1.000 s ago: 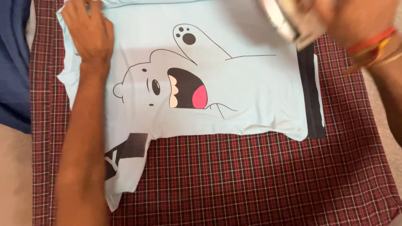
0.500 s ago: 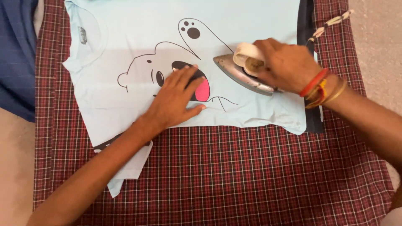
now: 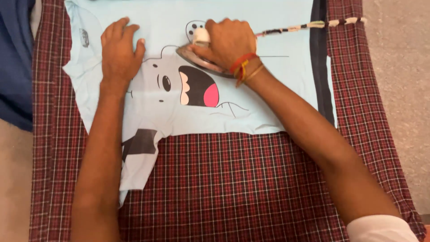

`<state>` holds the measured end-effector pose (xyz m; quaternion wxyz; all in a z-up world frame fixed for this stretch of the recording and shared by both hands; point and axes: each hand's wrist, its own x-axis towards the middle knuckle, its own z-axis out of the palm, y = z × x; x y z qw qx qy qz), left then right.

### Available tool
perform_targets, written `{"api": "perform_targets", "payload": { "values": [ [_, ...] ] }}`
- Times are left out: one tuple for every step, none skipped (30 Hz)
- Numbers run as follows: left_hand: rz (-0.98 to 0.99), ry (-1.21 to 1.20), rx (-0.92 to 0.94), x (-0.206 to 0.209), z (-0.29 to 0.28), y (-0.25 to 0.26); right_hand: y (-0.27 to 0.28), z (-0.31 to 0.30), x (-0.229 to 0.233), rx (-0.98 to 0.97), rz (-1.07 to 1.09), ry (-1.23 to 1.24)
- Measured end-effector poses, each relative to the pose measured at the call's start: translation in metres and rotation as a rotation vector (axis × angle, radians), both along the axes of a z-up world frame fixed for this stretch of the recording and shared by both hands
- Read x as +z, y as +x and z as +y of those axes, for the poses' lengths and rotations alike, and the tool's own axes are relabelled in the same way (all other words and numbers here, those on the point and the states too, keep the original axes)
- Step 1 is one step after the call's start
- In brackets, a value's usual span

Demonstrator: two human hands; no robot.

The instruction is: The person irons a light blue t-shirt featuring a cartoon bear graphic. They use a metal electric iron to smooth the fabric on a red plaid mat, moving the iron back and forth across the front of the shirt while holding it in place with their left hand.

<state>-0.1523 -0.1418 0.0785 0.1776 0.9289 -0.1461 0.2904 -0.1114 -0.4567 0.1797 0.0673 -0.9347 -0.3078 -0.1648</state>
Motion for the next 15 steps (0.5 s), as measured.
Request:
{"api": "perform_targets", "payload": {
  "values": [
    [-0.001, -0.011, 0.005, 0.002, 0.0, -0.002, 0.002, 0.006, 0.001, 0.027, 0.05, -0.011],
    [-0.009, -0.021, 0.004, 0.006, -0.001, -0.001, 0.006, 0.01, 0.004, 0.049, 0.091, -0.021],
    [0.004, -0.037, 0.01, 0.008, -0.002, -0.003, 0.008, 0.012, 0.007, 0.07, 0.133, -0.032],
    [0.015, -0.054, 0.01, 0.01, -0.004, -0.003, 0.006, 0.012, 0.01, 0.101, 0.172, -0.05],
    [0.026, -0.071, 0.01, 0.011, -0.005, -0.003, 0.001, 0.01, 0.013, 0.132, 0.212, -0.068],
    [0.032, -0.07, 0.01, 0.012, -0.005, -0.003, -0.005, 0.009, 0.016, 0.165, 0.253, -0.087],
    [0.038, -0.07, 0.009, 0.013, -0.005, -0.002, -0.013, 0.004, 0.018, 0.184, 0.263, -0.077],
    [0.045, -0.07, 0.016, 0.012, -0.004, -0.004, -0.024, -0.002, 0.021, 0.212, 0.275, -0.069],
    [0.032, -0.063, 0.008, 0.012, -0.004, -0.003, -0.035, -0.008, 0.024, 0.239, 0.287, -0.06],
    [0.02, -0.058, 0.006, 0.011, -0.004, -0.003, -0.044, -0.012, 0.027, 0.237, 0.341, -0.084],
    [0.007, -0.052, 0.003, 0.009, -0.004, -0.003, -0.052, -0.016, 0.03, 0.235, 0.394, -0.109],
    [0.01, -0.062, 0.003, 0.008, -0.004, -0.003, -0.061, -0.02, 0.032, 0.233, 0.451, -0.134],
    [0.012, -0.072, 0.004, 0.006, -0.005, -0.002, -0.07, -0.025, 0.035, 0.228, 0.492, -0.175],
    [0.011, -0.077, 0.003, 0.007, -0.003, -0.002, -0.077, -0.029, 0.038, 0.222, 0.529, -0.21],
    [0.02, -0.067, 0.014, 0.008, -0.002, -0.004, -0.084, -0.032, 0.04, 0.215, 0.565, -0.246]
  ]
}}
